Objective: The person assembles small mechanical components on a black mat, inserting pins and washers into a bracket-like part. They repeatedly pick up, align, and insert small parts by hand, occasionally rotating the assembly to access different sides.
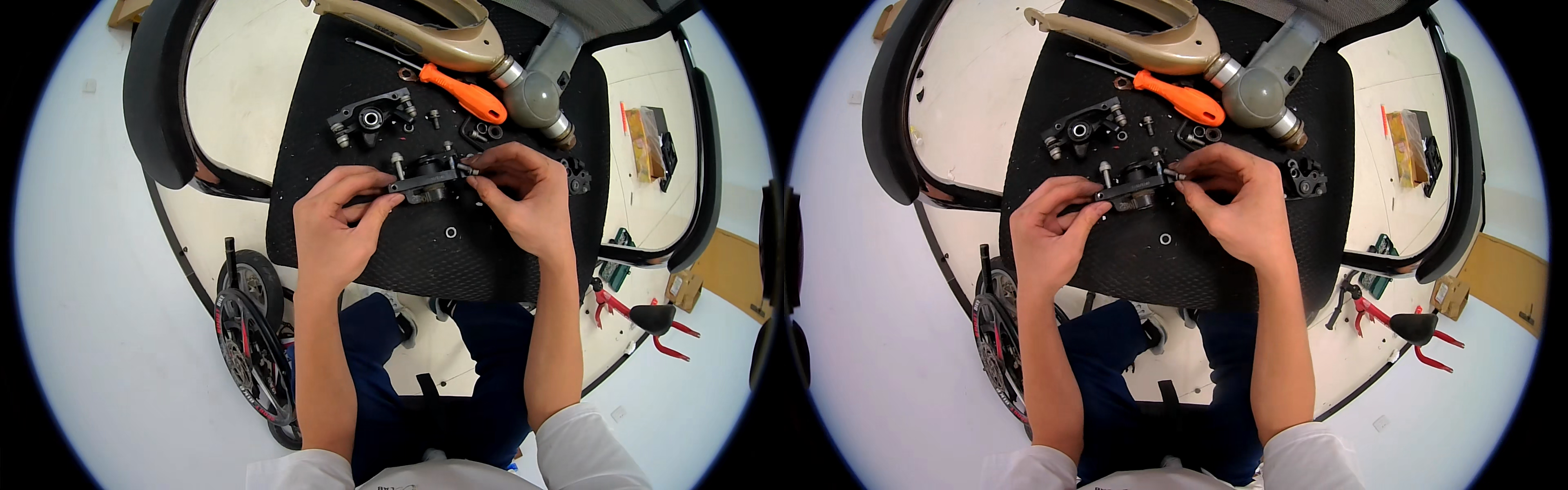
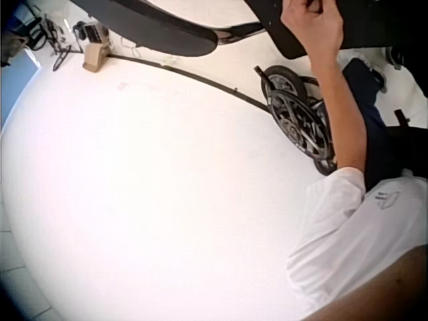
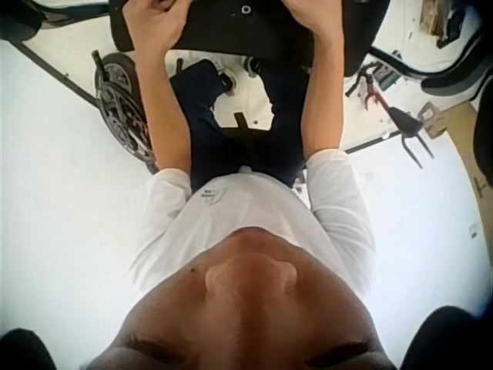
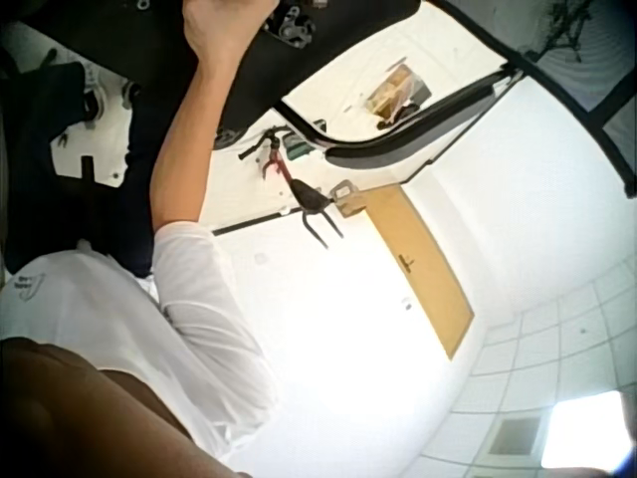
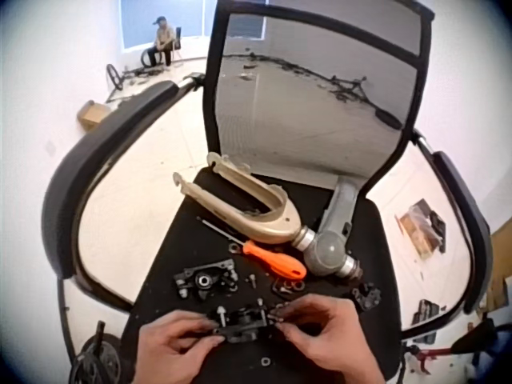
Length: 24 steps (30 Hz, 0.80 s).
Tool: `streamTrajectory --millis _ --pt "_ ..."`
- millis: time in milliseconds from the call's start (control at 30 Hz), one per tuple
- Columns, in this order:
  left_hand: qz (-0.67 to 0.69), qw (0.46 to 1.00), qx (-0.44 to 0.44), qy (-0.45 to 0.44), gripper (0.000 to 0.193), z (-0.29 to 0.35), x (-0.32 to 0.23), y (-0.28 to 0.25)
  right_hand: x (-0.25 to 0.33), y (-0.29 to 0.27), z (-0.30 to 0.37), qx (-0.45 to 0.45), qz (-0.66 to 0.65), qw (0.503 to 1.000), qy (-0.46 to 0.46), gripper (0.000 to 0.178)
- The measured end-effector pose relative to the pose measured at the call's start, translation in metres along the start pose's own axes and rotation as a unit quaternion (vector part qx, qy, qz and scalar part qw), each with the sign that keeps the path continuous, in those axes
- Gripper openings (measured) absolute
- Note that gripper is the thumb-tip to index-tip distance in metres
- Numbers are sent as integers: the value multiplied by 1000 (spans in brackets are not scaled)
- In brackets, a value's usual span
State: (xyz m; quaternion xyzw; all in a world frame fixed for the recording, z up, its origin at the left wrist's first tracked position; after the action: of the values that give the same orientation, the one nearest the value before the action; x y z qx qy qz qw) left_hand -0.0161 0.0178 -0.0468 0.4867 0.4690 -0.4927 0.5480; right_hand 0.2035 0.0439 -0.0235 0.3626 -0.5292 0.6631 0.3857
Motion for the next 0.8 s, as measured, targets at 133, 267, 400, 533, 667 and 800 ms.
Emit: streamTrajectory --millis 133,267,400,533,667,800 --pt "-10 1000 20 -16 18 0 -2 0 -2 -2 -1 8 7 1000 -7 16" --pt "-6 1000 12 -13 18 1 -1 -1 4 -7 0 -29 3 1000 -9 18" --pt "30 1000 0 -3 17 1 0 2 35 11 8 -21 25 994 -102 15" --pt "47 999 -2 -5 17 4 1 4 45 33 8 12 132 978 -163 15" --pt "27 1000 6 2 17 6 1 2 48 39 9 14 182 960 -211 14" --pt "15 1000 14 -3 17 5 -4 4 55 42 11 4 227 943 -245 16"
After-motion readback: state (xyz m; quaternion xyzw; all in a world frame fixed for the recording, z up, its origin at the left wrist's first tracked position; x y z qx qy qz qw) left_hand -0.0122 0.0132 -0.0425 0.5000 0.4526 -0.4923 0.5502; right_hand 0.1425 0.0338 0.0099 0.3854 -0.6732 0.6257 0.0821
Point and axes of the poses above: each hand's wrist, its own z-axis away from the middle knuckle, its own y-axis out of the palm, x = y × z, the point moved 4 cm from there along -z, towards the middle knuckle, and after that the axes turned 10 degrees about z, right-handed, at the moved point
